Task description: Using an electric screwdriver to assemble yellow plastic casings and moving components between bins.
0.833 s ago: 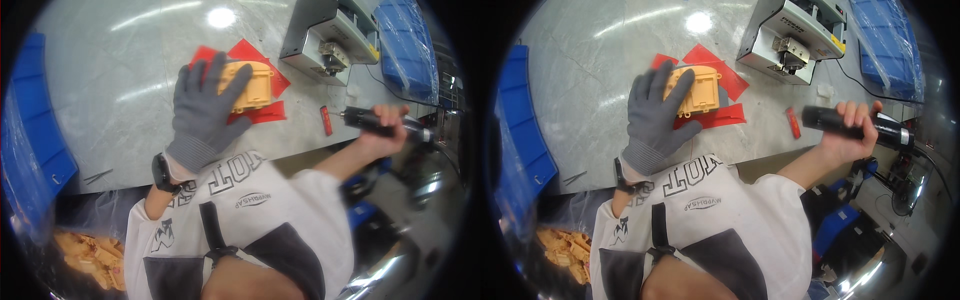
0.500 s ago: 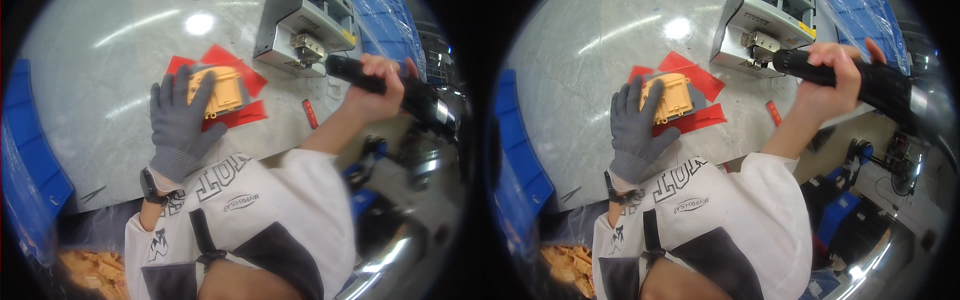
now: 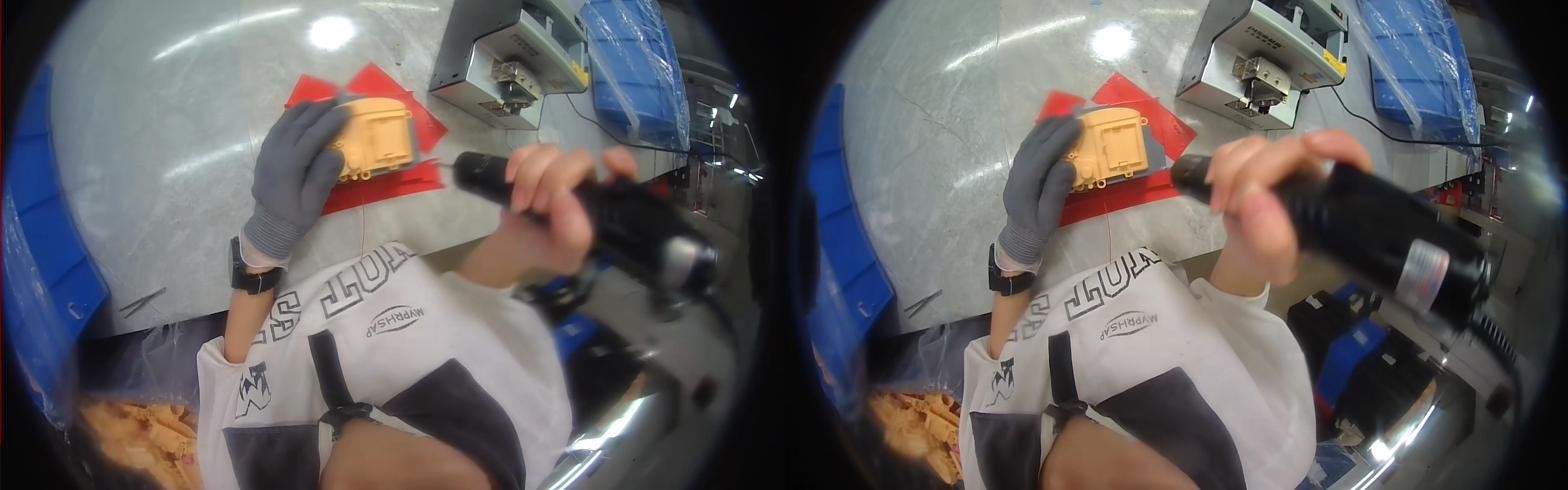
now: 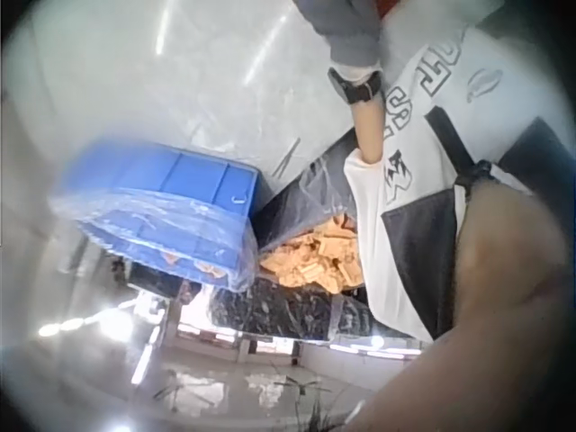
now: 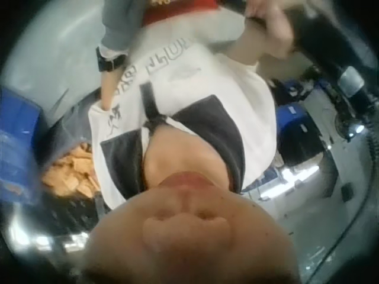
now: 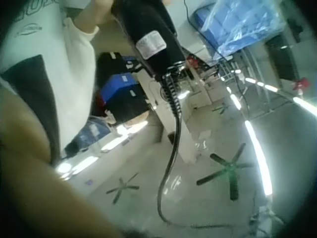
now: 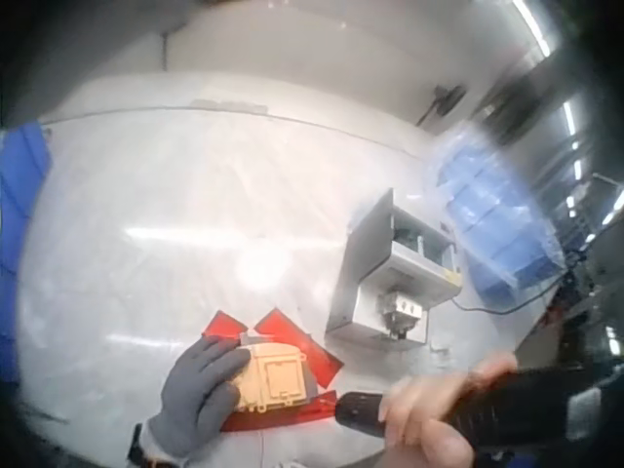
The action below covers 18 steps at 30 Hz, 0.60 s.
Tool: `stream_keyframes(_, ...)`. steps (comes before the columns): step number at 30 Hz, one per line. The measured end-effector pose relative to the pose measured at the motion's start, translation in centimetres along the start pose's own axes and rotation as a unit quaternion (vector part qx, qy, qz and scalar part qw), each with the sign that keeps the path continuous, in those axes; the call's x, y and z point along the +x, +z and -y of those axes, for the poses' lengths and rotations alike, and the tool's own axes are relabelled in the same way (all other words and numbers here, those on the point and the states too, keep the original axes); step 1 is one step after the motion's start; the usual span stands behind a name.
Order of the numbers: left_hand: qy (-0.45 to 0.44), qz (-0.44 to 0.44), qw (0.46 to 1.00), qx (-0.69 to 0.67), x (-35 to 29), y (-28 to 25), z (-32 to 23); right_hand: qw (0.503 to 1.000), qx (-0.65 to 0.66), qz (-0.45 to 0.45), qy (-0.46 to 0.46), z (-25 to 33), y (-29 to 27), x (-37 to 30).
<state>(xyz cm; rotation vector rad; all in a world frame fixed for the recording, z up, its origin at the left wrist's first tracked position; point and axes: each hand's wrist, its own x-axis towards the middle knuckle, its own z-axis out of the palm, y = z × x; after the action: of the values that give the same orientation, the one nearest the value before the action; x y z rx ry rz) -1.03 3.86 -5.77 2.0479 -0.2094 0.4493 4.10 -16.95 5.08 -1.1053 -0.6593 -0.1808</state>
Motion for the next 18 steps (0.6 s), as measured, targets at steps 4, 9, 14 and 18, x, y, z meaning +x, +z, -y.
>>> stream_keyframes(4,0.013,0.006,1.000,0.023,0.0,-0.2,0.2,0.995,-0.019,0.089,0.028,0.0,2.2,-0.2)
stream_keyframes(9,0.010,-0.021,1.000,-0.006,-0.4,-0.3,0.4,0.996,-0.052,0.025,0.070,-2.3,3.6,-0.6)
stream_keyframes(14,0.013,-0.020,0.999,-0.021,-0.2,0.1,0.4,0.990,-0.079,0.020,0.115,-2.8,3.4,0.5)
stream_keyframes(18,-0.003,-0.018,1.000,-0.021,-0.3,-0.1,0.6,0.992,-0.045,0.048,0.111,-3.5,3.6,0.6)
